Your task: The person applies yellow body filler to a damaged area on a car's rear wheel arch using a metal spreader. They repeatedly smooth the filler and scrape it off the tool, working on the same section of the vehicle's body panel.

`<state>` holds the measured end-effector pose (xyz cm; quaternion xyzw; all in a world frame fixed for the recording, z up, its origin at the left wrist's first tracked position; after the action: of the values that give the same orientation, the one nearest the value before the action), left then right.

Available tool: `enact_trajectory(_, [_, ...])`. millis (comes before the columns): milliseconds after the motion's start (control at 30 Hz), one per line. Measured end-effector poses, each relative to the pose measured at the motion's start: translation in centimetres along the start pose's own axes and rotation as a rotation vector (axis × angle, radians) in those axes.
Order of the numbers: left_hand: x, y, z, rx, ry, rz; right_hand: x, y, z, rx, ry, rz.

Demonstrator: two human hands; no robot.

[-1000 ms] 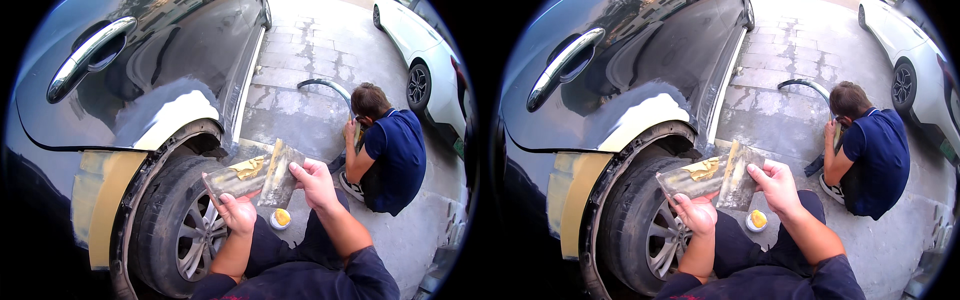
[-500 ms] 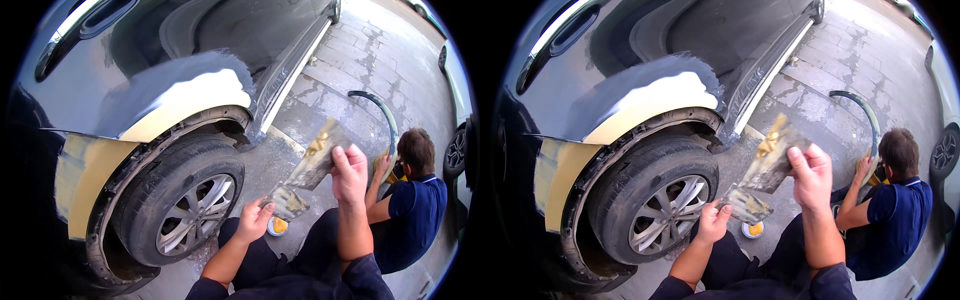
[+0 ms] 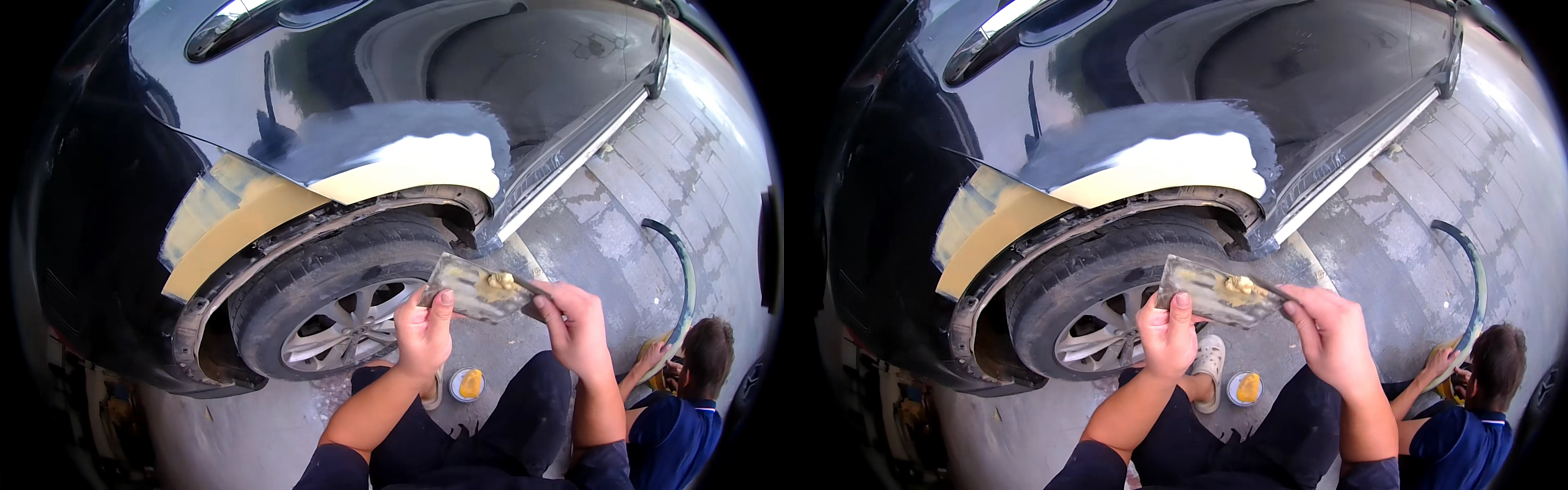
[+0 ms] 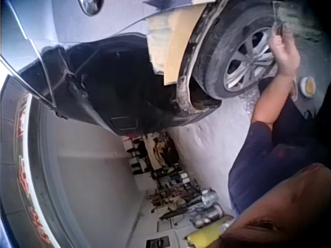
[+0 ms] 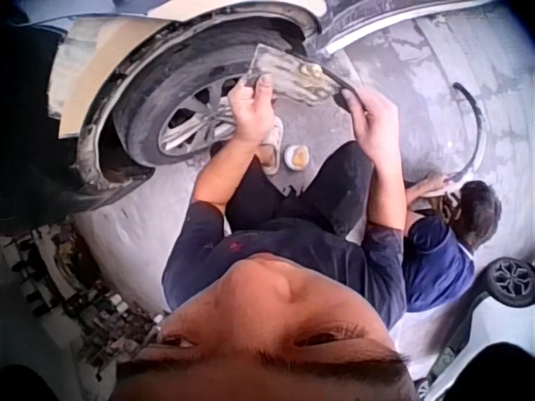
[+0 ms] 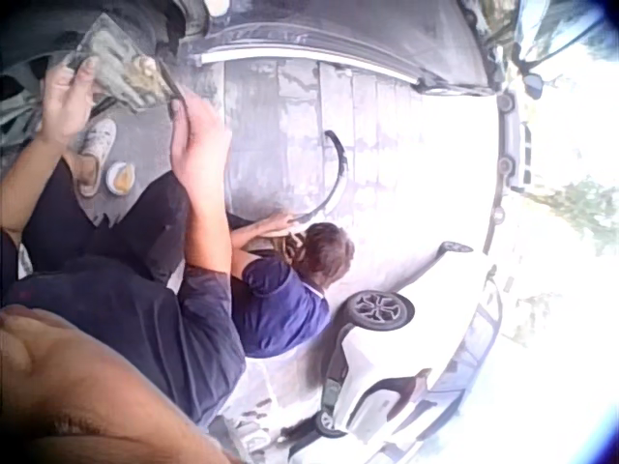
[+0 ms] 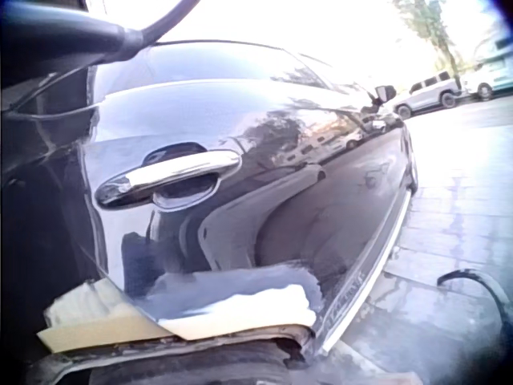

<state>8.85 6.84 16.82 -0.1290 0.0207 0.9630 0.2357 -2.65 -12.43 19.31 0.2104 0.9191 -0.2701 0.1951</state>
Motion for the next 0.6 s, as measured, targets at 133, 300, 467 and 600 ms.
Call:
enact_trajectory(133, [-1.1, 1.9, -1.2, 0.180, 0.051, 0.089, -0.3, 0.3, -2.4, 0.277, -0.167, 0.408])
enact_trajectory(300, [-1.0, 4.0, -4.6, 0.328, -0.039, 0.043, 0.5, 5.6, -3.6, 0.460, -0.384, 0.357])
enact_trajectory(467, [-0.5, 3.8, -3.6, 0.400, 0.012, 0.063, -0.4, 5.5, -3.8, 0.503, -0.370, 0.395])
enact_trajectory(600, [-1.2, 2.7, -3.8, 0.539, -0.010, 0.132, -0.3, 4.4, -2.5, 0.408, -0.369, 0.378])
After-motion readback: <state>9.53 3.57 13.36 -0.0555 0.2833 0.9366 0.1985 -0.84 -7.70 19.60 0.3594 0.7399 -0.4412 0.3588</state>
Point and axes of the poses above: each hand's wrist, its own x-axis away from the middle knuckle, its own y-axis out of the palm, z = x × y, the point moved 7 cm from there along -x, towards the middle knuckle, and after that the axes turned 3 degrees about -y, right-handed, at the moved point
